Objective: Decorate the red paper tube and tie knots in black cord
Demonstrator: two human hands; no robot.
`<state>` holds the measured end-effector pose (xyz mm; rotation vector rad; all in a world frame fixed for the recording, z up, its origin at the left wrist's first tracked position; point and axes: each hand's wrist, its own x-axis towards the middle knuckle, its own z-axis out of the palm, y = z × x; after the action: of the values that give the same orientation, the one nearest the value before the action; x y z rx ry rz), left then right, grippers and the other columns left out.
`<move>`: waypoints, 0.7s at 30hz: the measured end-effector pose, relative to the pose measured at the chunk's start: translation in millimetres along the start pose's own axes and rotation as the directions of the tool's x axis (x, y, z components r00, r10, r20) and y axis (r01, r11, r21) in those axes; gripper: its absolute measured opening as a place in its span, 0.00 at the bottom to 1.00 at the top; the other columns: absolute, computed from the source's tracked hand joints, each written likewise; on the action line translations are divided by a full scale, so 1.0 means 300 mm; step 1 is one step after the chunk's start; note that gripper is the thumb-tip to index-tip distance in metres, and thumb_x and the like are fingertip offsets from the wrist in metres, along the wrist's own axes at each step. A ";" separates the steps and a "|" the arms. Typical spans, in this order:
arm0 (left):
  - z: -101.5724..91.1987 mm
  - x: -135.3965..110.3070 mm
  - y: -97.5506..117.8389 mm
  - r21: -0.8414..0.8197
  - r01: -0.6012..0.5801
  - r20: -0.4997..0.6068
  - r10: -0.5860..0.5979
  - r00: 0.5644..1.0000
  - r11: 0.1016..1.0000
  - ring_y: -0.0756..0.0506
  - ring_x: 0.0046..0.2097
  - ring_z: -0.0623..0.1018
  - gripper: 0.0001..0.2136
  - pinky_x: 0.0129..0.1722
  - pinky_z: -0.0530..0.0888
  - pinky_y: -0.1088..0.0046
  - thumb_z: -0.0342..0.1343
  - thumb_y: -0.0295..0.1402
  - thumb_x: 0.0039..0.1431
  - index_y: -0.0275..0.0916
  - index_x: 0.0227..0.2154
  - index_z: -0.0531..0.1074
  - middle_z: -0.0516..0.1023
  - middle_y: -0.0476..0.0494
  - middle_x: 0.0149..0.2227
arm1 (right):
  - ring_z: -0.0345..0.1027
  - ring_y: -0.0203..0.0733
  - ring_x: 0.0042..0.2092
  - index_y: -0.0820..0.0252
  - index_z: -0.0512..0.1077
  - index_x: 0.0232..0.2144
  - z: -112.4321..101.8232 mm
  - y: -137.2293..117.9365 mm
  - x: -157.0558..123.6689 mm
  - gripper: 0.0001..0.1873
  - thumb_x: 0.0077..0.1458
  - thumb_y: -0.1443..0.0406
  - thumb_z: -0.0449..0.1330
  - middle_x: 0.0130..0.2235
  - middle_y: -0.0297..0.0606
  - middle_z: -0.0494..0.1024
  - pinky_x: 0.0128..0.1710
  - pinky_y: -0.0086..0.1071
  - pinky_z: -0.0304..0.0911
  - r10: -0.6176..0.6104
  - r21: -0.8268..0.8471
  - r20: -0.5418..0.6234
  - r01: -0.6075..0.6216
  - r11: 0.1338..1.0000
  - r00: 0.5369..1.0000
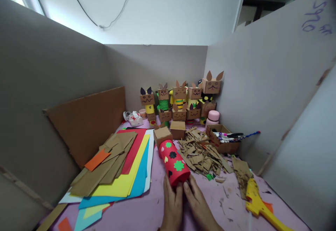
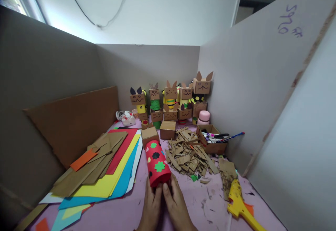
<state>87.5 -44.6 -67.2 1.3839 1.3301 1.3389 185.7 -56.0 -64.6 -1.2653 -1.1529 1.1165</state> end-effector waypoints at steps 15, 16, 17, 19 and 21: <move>0.000 -0.004 -0.012 -0.046 0.014 -0.038 -0.016 0.999 0.999 0.39 0.66 0.52 0.28 0.63 0.53 0.58 0.47 0.47 0.59 0.37 0.59 0.55 0.56 0.35 0.64 | 0.58 0.46 0.60 0.61 0.66 0.54 0.008 -0.050 0.021 0.29 0.57 0.49 0.50 0.57 0.45 0.70 0.58 0.34 0.55 -0.080 0.024 -0.003 0.080 0.997 0.997; -0.001 -0.004 -0.014 -0.047 0.018 -0.037 -0.020 0.999 0.999 0.39 0.66 0.51 0.28 0.63 0.53 0.58 0.46 0.47 0.60 0.37 0.59 0.55 0.55 0.35 0.64 | 0.58 0.45 0.60 0.62 0.66 0.54 0.008 -0.053 0.021 0.30 0.57 0.49 0.50 0.57 0.45 0.70 0.59 0.34 0.54 -0.075 0.024 -0.003 0.075 0.997 0.997; -0.002 -0.004 -0.015 -0.048 0.021 -0.037 -0.023 0.999 0.999 0.40 0.66 0.51 0.28 0.63 0.53 0.58 0.45 0.47 0.60 0.37 0.59 0.55 0.55 0.35 0.64 | 0.58 0.45 0.60 0.62 0.66 0.54 0.009 -0.056 0.021 0.31 0.57 0.48 0.50 0.57 0.46 0.70 0.59 0.34 0.54 -0.070 0.026 -0.002 0.070 0.997 0.998; -0.003 -0.004 -0.018 -0.050 0.028 -0.038 -0.030 0.999 0.998 0.40 0.66 0.51 0.28 0.64 0.52 0.59 0.44 0.48 0.60 0.37 0.59 0.55 0.54 0.35 0.65 | 0.58 0.46 0.60 0.63 0.66 0.54 0.008 -0.062 0.020 0.31 0.56 0.48 0.50 0.57 0.47 0.70 0.59 0.34 0.54 -0.071 0.030 -0.001 0.071 0.997 0.997; -0.003 -0.004 -0.022 -0.049 0.038 -0.033 -0.040 0.999 0.998 0.40 0.66 0.50 0.29 0.64 0.51 0.59 0.44 0.49 0.60 0.37 0.59 0.54 0.54 0.36 0.65 | 0.58 0.46 0.60 0.63 0.66 0.54 0.007 -0.067 0.018 0.31 0.56 0.48 0.50 0.56 0.47 0.70 0.59 0.35 0.54 -0.077 0.028 0.002 0.077 0.997 0.997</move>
<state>85.5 -44.9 -73.6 1.3012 1.3318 1.3653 183.6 -50.4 -44.6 -1.1883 -1.1753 1.0741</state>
